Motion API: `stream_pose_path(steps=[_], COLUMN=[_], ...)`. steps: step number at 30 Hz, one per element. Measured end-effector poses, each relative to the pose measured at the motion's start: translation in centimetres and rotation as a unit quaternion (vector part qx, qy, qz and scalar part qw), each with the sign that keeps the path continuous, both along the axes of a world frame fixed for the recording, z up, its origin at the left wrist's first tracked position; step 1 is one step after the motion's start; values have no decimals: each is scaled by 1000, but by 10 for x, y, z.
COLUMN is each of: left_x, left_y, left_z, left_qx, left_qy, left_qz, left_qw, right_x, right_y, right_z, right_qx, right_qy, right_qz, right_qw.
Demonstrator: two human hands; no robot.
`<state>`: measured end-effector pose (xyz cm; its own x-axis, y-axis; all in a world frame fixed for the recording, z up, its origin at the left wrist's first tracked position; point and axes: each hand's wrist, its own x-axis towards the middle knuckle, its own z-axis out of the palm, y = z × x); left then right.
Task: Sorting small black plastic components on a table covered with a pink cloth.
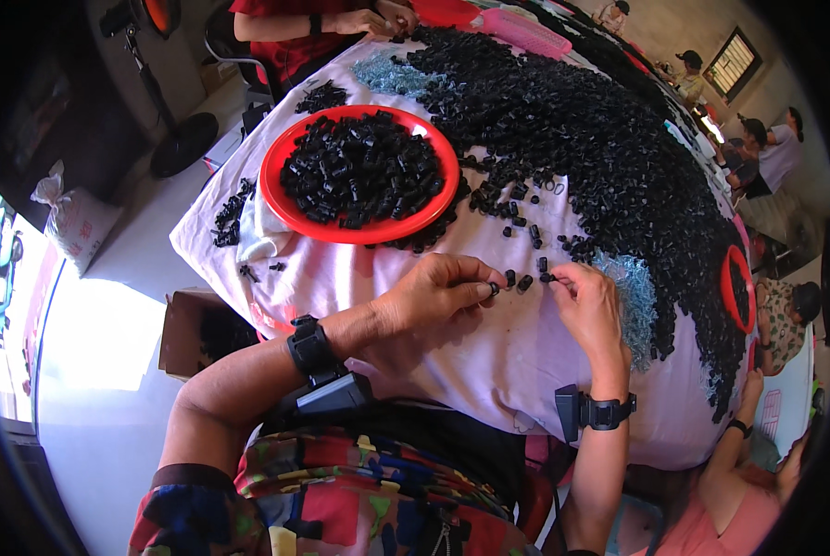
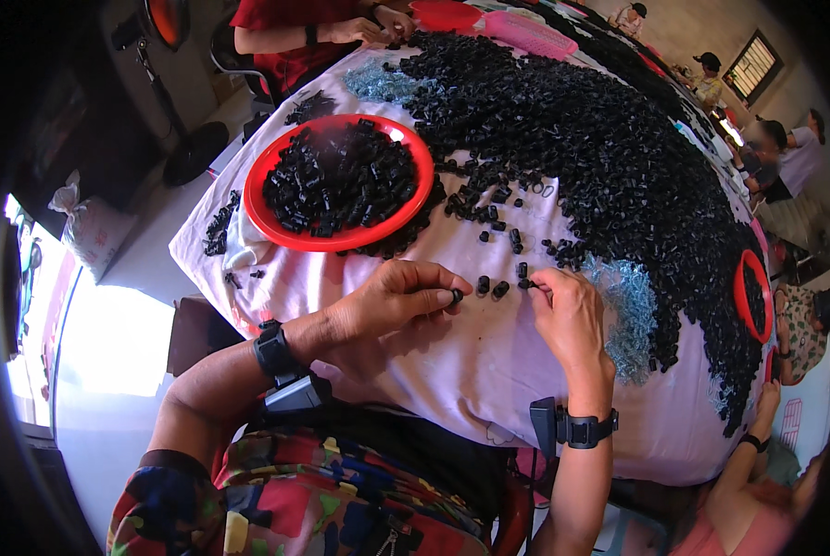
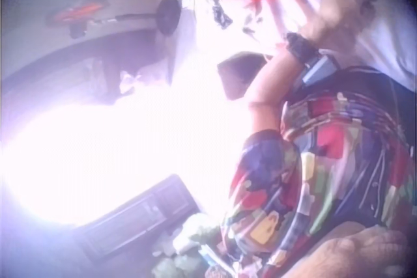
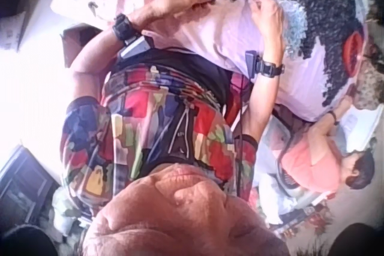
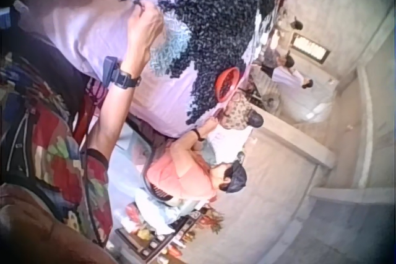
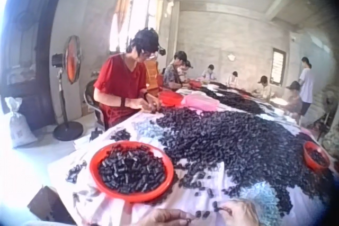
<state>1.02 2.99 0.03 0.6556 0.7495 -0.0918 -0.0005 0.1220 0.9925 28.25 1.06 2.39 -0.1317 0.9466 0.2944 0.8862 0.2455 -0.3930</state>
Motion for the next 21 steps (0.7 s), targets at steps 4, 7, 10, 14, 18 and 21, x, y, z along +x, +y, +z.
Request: stream_pose_path(steps=[4,7,10,14,18,21], left_x=[-4,-10,-15,-17,-18,-22], left_y=[4,3,1,-6,-7,-10], left_z=[-4,-5,-7,-10,-10,-5], left_qx=[-96,-93,-85,-99,-101,-127], left_qy=[-71,-54,-43,-83,-104,-132], left_qz=[-9,5,24,42,39,46], left_qw=[993,994,995,991,989,982], right_x=[-10,-17,-28,-36,-51,-51], right_y=[-10,-16,-9,38,58,62], right_z=[7,16,28,13,4,1], right_qx=[-38,-62,-54,69,51,42], right_qy=[25,10,9,-47,-124,-125], right_qz=[8,31,22,97,97,88], right_qw=[999,998,998,992,986,987])
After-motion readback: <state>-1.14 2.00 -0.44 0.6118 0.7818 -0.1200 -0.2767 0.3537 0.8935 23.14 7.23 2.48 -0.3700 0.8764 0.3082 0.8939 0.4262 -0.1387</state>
